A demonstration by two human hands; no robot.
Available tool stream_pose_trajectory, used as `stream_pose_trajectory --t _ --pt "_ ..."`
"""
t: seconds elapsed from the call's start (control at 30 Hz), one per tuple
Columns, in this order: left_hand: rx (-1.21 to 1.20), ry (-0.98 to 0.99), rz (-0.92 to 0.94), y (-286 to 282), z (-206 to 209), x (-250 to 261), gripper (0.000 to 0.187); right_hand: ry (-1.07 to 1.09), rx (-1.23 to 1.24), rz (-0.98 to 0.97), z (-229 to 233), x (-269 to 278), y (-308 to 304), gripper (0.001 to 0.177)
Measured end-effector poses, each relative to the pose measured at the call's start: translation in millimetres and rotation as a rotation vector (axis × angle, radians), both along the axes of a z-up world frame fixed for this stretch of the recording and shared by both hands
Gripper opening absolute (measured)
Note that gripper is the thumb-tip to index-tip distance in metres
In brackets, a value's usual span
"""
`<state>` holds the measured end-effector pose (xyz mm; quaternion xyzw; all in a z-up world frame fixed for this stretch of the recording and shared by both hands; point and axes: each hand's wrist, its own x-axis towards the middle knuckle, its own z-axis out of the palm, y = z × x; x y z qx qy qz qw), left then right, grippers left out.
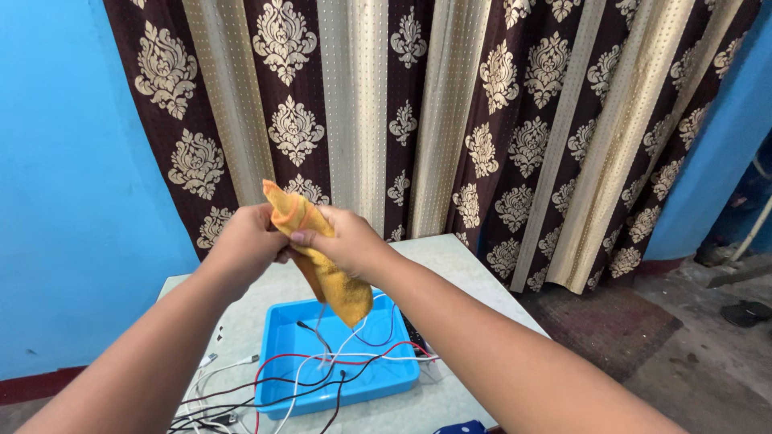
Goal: The person wipes a black computer mouse and multiple electrical cables with a yellow cloth. The person handles the mouse and various wires one by one, rubbing them with the cloth over a blue plastic tray on a table.
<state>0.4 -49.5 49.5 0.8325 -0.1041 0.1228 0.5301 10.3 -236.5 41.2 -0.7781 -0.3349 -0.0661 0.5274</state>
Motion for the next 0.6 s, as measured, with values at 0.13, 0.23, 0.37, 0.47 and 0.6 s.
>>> stream_pose_trajectory --t 0.13,0.23,0.37,0.47,0.6 --pt "0.384 -0.09 0.243 -0.8 13.2 -17.7 0.013 -0.1 -0.182 -0.074 8.2 -1.5 -3.2 0.034" --pt "0.427 -0.174 0.258 -7.0 16.7 -30.9 0.024 -0.234 -0.387 -0.236 17.3 -10.8 -7.6 0.029" --pt "0.485 -0.231 0.257 -1.9 20.9 -39.3 0.021 -0.375 -0.563 -0.375 24.6 -24.7 -17.3 0.023" --pt "0.54 -0.165 0.305 12.6 24.3 -39.3 0.023 -0.394 -0.553 -0.387 25.2 -27.7 -26.2 0.025" --pt "0.506 -0.04 0.376 50.7 29.1 -35.6 0.024 -0.39 -0.558 -0.489 24.1 -13.2 -61.5 0.029"
